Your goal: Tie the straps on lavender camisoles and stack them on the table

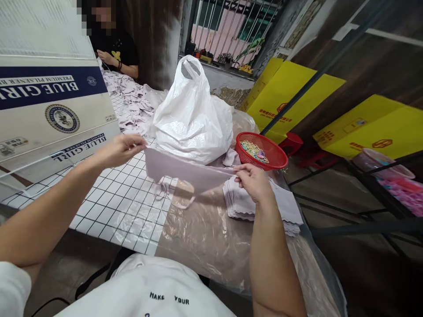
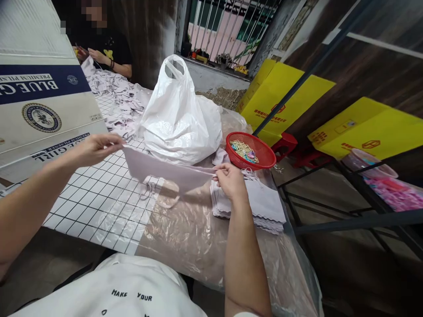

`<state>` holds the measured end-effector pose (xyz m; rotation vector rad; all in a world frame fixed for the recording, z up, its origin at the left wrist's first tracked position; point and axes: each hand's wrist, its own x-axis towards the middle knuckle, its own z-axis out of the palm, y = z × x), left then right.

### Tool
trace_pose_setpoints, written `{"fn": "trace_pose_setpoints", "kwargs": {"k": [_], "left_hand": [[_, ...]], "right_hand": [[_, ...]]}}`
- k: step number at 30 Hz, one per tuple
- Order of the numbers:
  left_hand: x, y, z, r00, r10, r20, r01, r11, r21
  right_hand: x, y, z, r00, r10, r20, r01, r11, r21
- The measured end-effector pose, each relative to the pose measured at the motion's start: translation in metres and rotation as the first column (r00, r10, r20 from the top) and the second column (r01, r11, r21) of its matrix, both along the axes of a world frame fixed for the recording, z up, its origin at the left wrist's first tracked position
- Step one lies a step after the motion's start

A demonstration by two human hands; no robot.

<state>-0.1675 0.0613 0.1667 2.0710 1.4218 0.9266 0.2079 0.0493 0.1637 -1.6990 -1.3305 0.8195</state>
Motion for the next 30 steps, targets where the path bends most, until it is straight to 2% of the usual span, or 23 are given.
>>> {"fn": "trace_pose_setpoints", "kwargs": {"k": [3,4,6,8,11,13,15,18,21,24,26,28,30], "left_hand": [[-0.001,-0.006,0.024,0.999,-0.024,0.033,0.016,0.973,0.229],[-0.002,-0.012,0.028,0.999,-0.046,0.015,0.040,0.964,0.263],[-0.005,-0.028,0.024,0.995,-0.089,-0.046,0.097,0.973,0.211],[-0.009,-0.050,0.002,0.986,-0.147,-0.077,0.151,0.988,0.043],[-0.018,-0.087,-0.051,0.980,-0.188,-0.067,0.167,0.955,-0.244],[-0.024,-0.109,-0.085,0.990,-0.115,-0.078,0.077,0.922,-0.381],[-0.027,-0.124,-0.111,0.990,0.027,-0.138,-0.091,0.871,-0.483],[-0.021,-0.132,-0.135,0.945,0.204,-0.254,-0.313,0.791,-0.526],[-0.003,-0.130,-0.146,0.905,0.309,-0.292,-0.418,0.770,-0.482],[0.017,-0.125,-0.150,0.868,0.362,-0.340,-0.485,0.767,-0.421],[0.024,-0.122,-0.150,0.850,0.362,-0.382,-0.505,0.766,-0.399],[0.027,-0.119,-0.148,0.845,0.357,-0.399,-0.515,0.747,-0.421],[0.024,-0.117,-0.145,0.858,0.357,-0.369,-0.505,0.717,-0.481]], "right_hand": [[0.005,-0.012,0.011,1.000,-0.022,0.020,0.017,0.980,0.197],[0.007,-0.020,0.011,0.999,-0.009,0.048,-0.001,0.977,0.212],[0.013,-0.042,0.000,0.995,0.040,0.096,-0.053,0.989,0.139],[0.020,-0.069,-0.024,0.985,0.131,0.109,-0.127,0.991,-0.043],[0.031,-0.107,-0.071,0.953,0.294,0.072,-0.254,0.905,-0.342],[0.036,-0.126,-0.097,0.965,0.261,0.038,-0.219,0.872,-0.439],[0.037,-0.135,-0.114,0.983,0.177,0.043,-0.136,0.871,-0.471],[0.028,-0.133,-0.126,0.986,0.133,0.096,-0.078,0.896,-0.437],[0.007,-0.121,-0.136,0.968,0.140,0.206,-0.072,0.949,-0.308],[-0.016,-0.103,-0.149,0.919,0.125,0.375,-0.074,0.986,-0.147],[-0.024,-0.090,-0.158,0.873,0.122,0.473,-0.092,0.992,-0.086],[-0.025,-0.078,-0.164,0.833,0.123,0.539,-0.071,0.991,-0.117],[-0.019,-0.071,-0.167,0.811,0.095,0.577,0.008,0.985,-0.174]]}}
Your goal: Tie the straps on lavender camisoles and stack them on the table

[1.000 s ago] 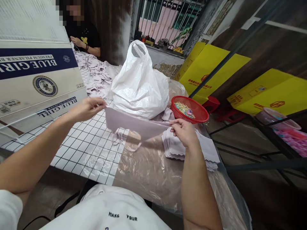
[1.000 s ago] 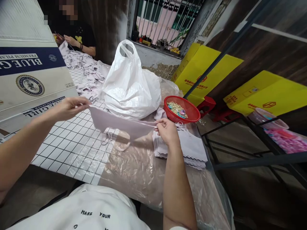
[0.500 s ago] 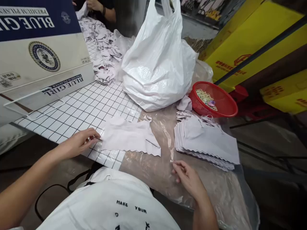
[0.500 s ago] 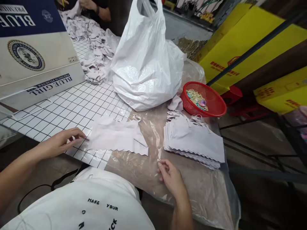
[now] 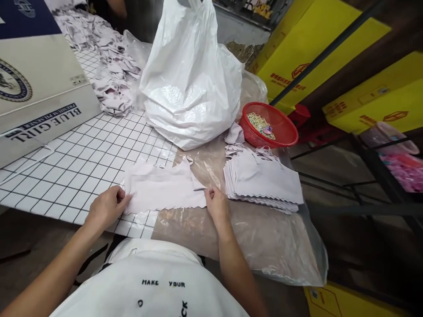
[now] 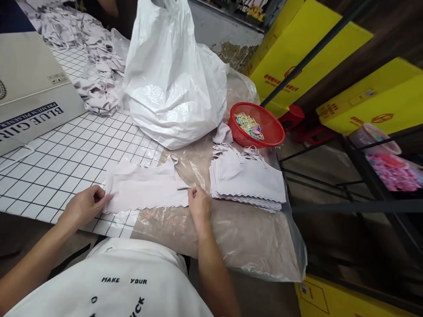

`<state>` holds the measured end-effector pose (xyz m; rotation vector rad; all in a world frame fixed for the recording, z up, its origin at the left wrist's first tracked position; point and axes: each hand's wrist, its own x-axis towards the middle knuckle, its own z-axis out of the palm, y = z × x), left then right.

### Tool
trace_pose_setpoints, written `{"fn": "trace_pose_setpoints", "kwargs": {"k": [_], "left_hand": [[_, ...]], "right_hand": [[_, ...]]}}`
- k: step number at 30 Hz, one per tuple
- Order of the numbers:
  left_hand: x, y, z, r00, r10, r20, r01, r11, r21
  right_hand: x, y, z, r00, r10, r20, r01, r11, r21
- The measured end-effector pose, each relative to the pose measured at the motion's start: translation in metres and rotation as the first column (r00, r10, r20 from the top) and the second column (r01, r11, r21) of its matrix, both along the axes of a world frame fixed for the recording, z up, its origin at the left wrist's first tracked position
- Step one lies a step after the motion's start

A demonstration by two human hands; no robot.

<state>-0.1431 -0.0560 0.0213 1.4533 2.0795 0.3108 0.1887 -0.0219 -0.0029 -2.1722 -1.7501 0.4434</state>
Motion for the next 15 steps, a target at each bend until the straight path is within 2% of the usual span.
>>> {"fn": "trace_pose_setpoints", "kwargs": {"k": [3,7,12,15], "left_hand": [[-0.006,0.000,0.000,0.987,0.051,0.152,-0.047,0.999,-0.026],[-0.008,-0.001,-0.003,0.934,0.145,0.326,-0.141,0.989,-0.037],[-0.007,0.004,-0.002,0.908,0.175,0.380,-0.171,0.984,-0.043],[-0.012,0.003,-0.002,0.921,0.154,0.358,-0.145,0.988,-0.051]], "right_hand": [[0.013,0.000,0.002,0.995,-0.079,0.054,0.080,0.996,-0.029],[0.015,-0.015,0.005,0.998,-0.055,0.023,0.056,0.995,-0.078],[0.000,-0.030,0.003,0.995,0.040,-0.087,-0.044,0.998,-0.050],[-0.002,-0.028,0.001,0.971,0.047,-0.234,-0.064,0.996,-0.063]]}}
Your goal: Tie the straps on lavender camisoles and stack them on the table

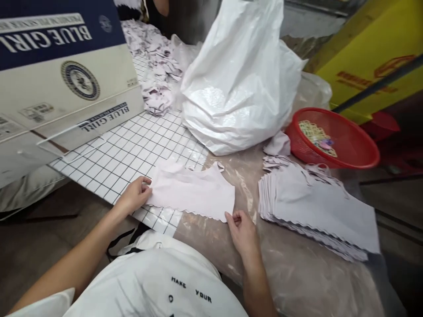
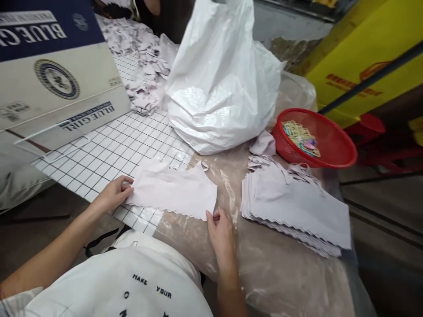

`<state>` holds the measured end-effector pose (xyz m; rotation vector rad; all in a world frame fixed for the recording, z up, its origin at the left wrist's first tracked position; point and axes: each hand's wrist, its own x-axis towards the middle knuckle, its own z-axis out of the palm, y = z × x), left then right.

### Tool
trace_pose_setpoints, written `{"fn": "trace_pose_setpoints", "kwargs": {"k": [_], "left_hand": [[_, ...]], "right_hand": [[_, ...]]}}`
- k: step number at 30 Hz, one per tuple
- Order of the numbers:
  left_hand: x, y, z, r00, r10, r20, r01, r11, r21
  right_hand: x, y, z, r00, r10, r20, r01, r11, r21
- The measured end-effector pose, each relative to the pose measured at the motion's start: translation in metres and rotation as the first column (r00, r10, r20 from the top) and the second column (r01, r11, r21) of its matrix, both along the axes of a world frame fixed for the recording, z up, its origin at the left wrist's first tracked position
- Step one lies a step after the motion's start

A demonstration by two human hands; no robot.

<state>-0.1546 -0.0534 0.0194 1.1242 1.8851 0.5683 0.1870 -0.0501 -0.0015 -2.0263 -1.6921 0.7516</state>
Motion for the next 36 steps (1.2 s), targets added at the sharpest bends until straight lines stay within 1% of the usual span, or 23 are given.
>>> {"fn": "trace_pose_setpoints", "kwargs": {"k": [2,4,6,7,9,11,13,17,19,22,25,27,29,31,34,36], "left_hand": [[-0.001,-0.003,-0.002,0.993,-0.003,-0.121,0.009,0.999,0.048],[0.001,-0.002,-0.005,0.958,0.027,-0.287,0.021,0.986,0.165],[0.003,0.005,-0.010,0.912,0.051,-0.408,0.079,0.952,0.296],[0.004,0.012,-0.012,0.898,0.038,-0.439,0.128,0.931,0.342],[0.000,0.028,-0.014,0.889,-0.039,-0.456,0.235,0.894,0.381],[-0.008,0.044,-0.013,0.884,-0.142,-0.446,0.323,0.874,0.363],[-0.019,0.055,-0.011,0.873,-0.225,-0.433,0.384,0.865,0.325],[-0.037,0.064,-0.011,0.852,-0.312,-0.421,0.458,0.835,0.307],[-0.040,0.065,-0.013,0.848,-0.342,-0.404,0.478,0.823,0.306],[-0.040,0.068,-0.015,0.845,-0.389,-0.366,0.499,0.820,0.281],[-0.041,0.072,-0.008,0.853,-0.405,-0.328,0.489,0.842,0.230],[-0.045,0.073,0.001,0.869,-0.384,-0.311,0.450,0.875,0.178],[-0.048,0.071,0.009,0.891,-0.339,-0.301,0.390,0.912,0.127],[-0.048,0.063,0.014,0.915,-0.263,-0.308,0.304,0.948,0.094],[-0.041,0.046,0.012,0.924,-0.149,-0.353,0.180,0.982,0.055],[-0.032,0.033,0.007,0.907,-0.114,-0.405,0.139,0.990,0.033]], "right_hand": [[0.001,0.004,0.000,0.989,-0.034,-0.142,0.025,0.998,-0.065],[0.003,0.007,0.000,0.970,-0.073,-0.232,0.044,0.991,-0.129],[0.004,0.010,0.000,0.966,-0.082,-0.246,0.042,0.985,-0.165],[0.004,0.010,0.000,0.969,-0.074,-0.237,0.034,0.985,-0.170],[0.003,0.012,0.000,0.974,-0.048,-0.220,0.011,0.987,-0.163],[0.001,0.012,0.002,0.975,-0.018,-0.219,-0.017,0.988,-0.153],[-0.001,0.011,0.005,0.975,-0.005,-0.224,-0.028,0.989,-0.145],[-0.006,0.007,0.010,0.977,-0.015,-0.214,-0.015,0.990,-0.140],[-0.008,0.006,0.012,0.981,-0.024,-0.194,-0.003,0.991,-0.135],[-0.010,0.005,0.013,0.985,-0.033,-0.172,0.008,0.990,-0.142],[-0.010,0.004,0.014,0.982,-0.051,-0.183,0.018,0.983,-0.181],[-0.010,0.003,0.014,0.978,-0.070,-0.198,0.030,0.979,-0.202],[-0.010,0.002,0.013,0.976,-0.085,-0.201,0.043,0.979,-0.201],[-0.010,0.001,0.012,0.978,-0.091,-0.186,0.057,0.982,-0.181],[-0.012,0.000,0.010,0.986,-0.087,-0.145,0.066,0.987,-0.143],[-0.014,0.000,0.009,0.991,-0.081,-0.104,0.068,0.990,-0.121]]}}
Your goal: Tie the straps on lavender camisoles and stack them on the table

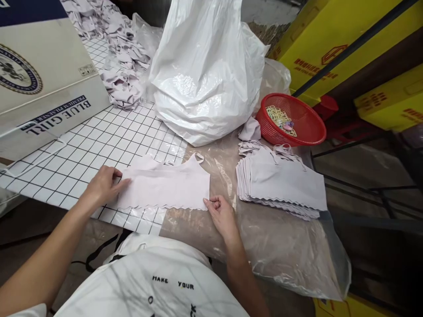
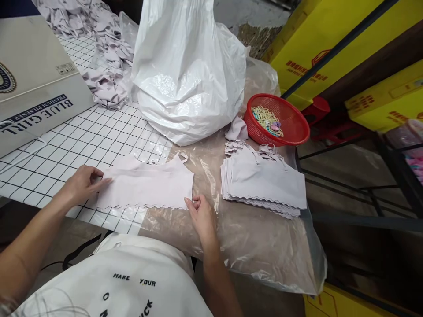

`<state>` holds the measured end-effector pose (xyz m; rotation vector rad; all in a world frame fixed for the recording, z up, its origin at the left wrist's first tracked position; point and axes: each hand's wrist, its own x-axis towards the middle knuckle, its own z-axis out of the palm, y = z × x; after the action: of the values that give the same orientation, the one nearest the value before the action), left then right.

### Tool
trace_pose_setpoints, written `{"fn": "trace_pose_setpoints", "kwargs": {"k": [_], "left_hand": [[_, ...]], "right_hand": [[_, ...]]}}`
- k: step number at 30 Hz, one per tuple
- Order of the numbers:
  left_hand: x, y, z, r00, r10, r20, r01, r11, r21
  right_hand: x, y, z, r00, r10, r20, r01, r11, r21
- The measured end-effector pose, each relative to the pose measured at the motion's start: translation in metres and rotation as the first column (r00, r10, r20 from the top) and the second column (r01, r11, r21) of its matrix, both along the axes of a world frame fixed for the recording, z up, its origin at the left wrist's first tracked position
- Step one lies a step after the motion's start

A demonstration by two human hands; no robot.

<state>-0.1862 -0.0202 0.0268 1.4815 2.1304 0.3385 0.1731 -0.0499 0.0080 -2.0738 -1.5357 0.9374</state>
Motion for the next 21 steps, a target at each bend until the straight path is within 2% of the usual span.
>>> {"fn": "trace_pose_setpoints", "kwargs": {"k": [3,5,8,11,13,15,16,18,19,21], "left_hand": [[0.015,-0.013,-0.003,0.997,0.012,-0.080,-0.010,1.000,0.015],[0.021,-0.017,-0.001,0.997,0.021,-0.078,-0.020,1.000,0.021],[0.021,-0.020,0.005,0.989,0.077,0.129,-0.072,0.996,-0.044],[0.018,-0.027,0.013,0.899,0.139,0.415,-0.102,0.989,-0.108],[0.016,-0.035,0.016,0.873,0.134,0.469,-0.086,0.989,-0.122],[0.016,-0.042,0.017,0.908,0.084,0.410,-0.044,0.993,-0.106],[0.016,-0.046,0.016,0.936,0.042,0.350,-0.022,0.998,-0.060],[0.020,-0.052,0.014,0.983,-0.043,0.179,0.019,0.991,0.134],[0.023,-0.055,0.012,0.994,-0.075,0.082,0.051,0.964,0.261],[0.032,-0.059,0.007,0.987,-0.141,-0.080,0.162,0.863,0.479]], "right_hand": [[-0.004,0.003,-0.002,0.997,0.012,0.082,-0.014,1.000,0.026],[-0.005,0.007,-0.004,0.992,0.031,0.121,-0.034,0.999,0.029],[0.000,0.008,-0.002,0.992,0.078,0.094,-0.082,0.996,0.034],[0.015,-0.001,0.005,0.995,0.096,0.038,-0.099,0.992,0.076],[0.026,-0.013,0.011,0.996,0.090,0.024,-0.092,0.994,0.058],[0.035,-0.027,0.014,0.996,0.089,0.007,-0.089,0.996,0.004],[0.038,-0.033,0.014,0.996,0.087,-0.003,-0.087,0.996,-0.024],[0.041,-0.045,0.011,0.997,0.081,-0.014,-0.082,0.994,-0.077],[0.042,-0.050,0.010,0.997,0.079,-0.008,-0.080,0.992,-0.103],[0.043,-0.056,0.009,0.996,0.076,0.043,-0.069,0.988,-0.139]]}}
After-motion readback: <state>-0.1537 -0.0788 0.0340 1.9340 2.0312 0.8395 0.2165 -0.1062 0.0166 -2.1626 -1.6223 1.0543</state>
